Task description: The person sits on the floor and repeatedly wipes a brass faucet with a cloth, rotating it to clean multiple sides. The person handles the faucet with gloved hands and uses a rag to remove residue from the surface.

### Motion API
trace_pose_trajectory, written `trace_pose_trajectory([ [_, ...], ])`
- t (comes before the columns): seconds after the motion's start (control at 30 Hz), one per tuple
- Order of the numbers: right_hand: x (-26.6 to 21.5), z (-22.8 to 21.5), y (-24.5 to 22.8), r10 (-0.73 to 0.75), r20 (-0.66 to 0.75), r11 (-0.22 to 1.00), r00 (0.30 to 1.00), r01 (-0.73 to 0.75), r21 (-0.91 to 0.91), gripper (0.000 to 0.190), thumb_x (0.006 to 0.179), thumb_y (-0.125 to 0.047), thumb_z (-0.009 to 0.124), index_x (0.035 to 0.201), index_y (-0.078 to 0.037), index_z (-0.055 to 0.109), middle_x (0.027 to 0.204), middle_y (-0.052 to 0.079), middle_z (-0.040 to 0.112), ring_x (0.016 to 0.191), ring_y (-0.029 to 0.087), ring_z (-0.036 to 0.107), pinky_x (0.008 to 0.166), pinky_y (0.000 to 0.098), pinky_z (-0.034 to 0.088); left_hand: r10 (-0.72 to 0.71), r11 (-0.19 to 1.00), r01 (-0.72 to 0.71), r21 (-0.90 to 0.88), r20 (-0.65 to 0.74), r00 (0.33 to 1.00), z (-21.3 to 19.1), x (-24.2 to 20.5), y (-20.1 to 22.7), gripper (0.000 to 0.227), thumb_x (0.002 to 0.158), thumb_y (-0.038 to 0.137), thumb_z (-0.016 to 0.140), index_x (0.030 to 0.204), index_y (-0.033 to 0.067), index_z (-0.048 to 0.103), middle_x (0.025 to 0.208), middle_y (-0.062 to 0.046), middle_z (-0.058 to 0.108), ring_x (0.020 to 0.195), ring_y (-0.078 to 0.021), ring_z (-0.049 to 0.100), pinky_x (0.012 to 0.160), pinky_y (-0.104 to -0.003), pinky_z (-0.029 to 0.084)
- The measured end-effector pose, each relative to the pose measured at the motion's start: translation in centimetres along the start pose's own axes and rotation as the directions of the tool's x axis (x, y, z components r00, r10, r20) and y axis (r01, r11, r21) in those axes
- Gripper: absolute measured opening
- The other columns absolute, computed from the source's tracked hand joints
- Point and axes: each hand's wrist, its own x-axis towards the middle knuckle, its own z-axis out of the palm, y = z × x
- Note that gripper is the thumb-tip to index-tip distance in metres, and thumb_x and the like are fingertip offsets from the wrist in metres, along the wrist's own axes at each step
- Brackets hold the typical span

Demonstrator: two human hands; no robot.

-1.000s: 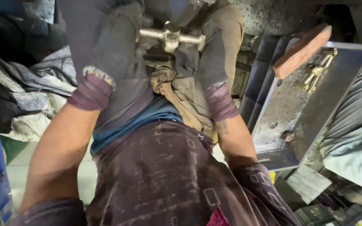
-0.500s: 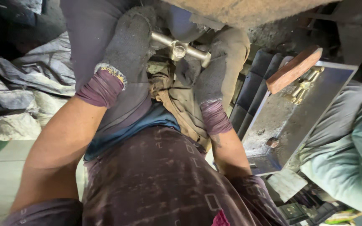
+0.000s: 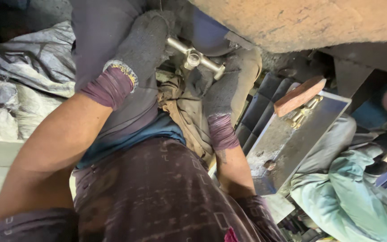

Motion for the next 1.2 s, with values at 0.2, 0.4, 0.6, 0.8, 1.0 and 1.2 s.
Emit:
trace_pose_trajectory([
  [0.2,0.1,1.1,1.3,-0.1,0.039,0.914,0.994,0.108,-0.391,0.051,0.099,-0.028,0.066,0.132,0.008,0.051,0.123,0.028,0.062,0.116,0.045,0.057,0.102,0.0493,0.044,0.222,0.957,-0.22,0.191,0.01,0.975,-0.6,-0.2,1.3,0.041,0.094,0.033,0.061,0.129,0.0105,0.058,0.111,-0.011,0.066,0.099,-0.0265,0.065,0.084,-0.037,0.055],
  [0.4,0.0,0.4,-1.7,-0.149,-0.044,0.973,0.988,0.154,0.171,0.039,0.1,-0.024,0.06,0.129,0.001,0.052,0.115,0.022,0.063,0.104,0.041,0.06,0.087,0.0501,0.054,-0.008,0.942,0.062,-0.328,0.163,0.987,-2.5,-4.7,6.4,0.046,0.095,0.034,0.061,0.134,0.0091,0.055,0.116,-0.011,0.066,0.1,-0.0238,0.065,0.085,-0.036,0.055],
  [0.6,0.2,-2.3,-3.4,-0.126,-0.003,0.804,0.992,0.104,0.585,0.033,0.113,-0.032,0.042,0.116,-0.005,0.06,0.099,0.014,0.064,0.077,0.027,0.059,0.067,0.0402,0.049,0.483,0.835,-0.499,-0.231,-0.127,0.866,-3.6,-10.0,6.6,0.051,0.097,0.036,0.06,0.139,0.0077,0.052,0.121,-0.011,0.066,0.101,-0.0212,0.066,0.086,-0.034,0.055],
  [0.8,0.6,1.0,-1.2,0.123,0.202,0.493,0.972,-0.236,0.837,0.039,0.115,-0.035,0.039,0.111,-0.004,0.063,0.088,0.013,0.062,0.064,0.023,0.056,0.056,0.0368,0.047,0.26,0.962,-0.261,0.083,0.029,0.965,-2.2,-7.9,4.4,0.057,0.098,0.038,0.06,0.144,0.0064,0.05,0.125,-0.011,0.067,0.102,-0.0185,0.066,0.087,-0.032,0.055],
  [1.0,2.2,3.4,0.1,0.02,0.048,0.979,0.999,-0.029,0.201,0.035,0.113,-0.031,0.042,0.113,-0.004,0.062,0.093,0.014,0.063,0.071,0.025,0.058,0.062,0.0378,0.048,-0.158,0.97,0.159,-0.184,0.018,0.987,-0.6,-6.1,5.9,0.06,0.098,0.038,0.061,0.148,0.0059,0.048,0.125,-0.015,0.069,0.094,-0.0164,0.066,0.084,-0.032,0.055],
  [1.2,1.8,4.8,1.1,0.091,0.074,0.992,0.993,-0.097,0.076,0.031,0.112,-0.028,0.045,0.115,-0.003,0.062,0.097,0.014,0.064,0.078,0.026,0.06,0.068,0.0388,0.05,0.562,0.507,-0.56,0.655,0.242,0.791,-2.2,-5.7,2.6,0.043,0.107,0.014,0.051,0.149,0.0078,0.048,0.144,-0.012,0.058,0.125,-0.03,0.065,0.111,-0.036,0.052],
])
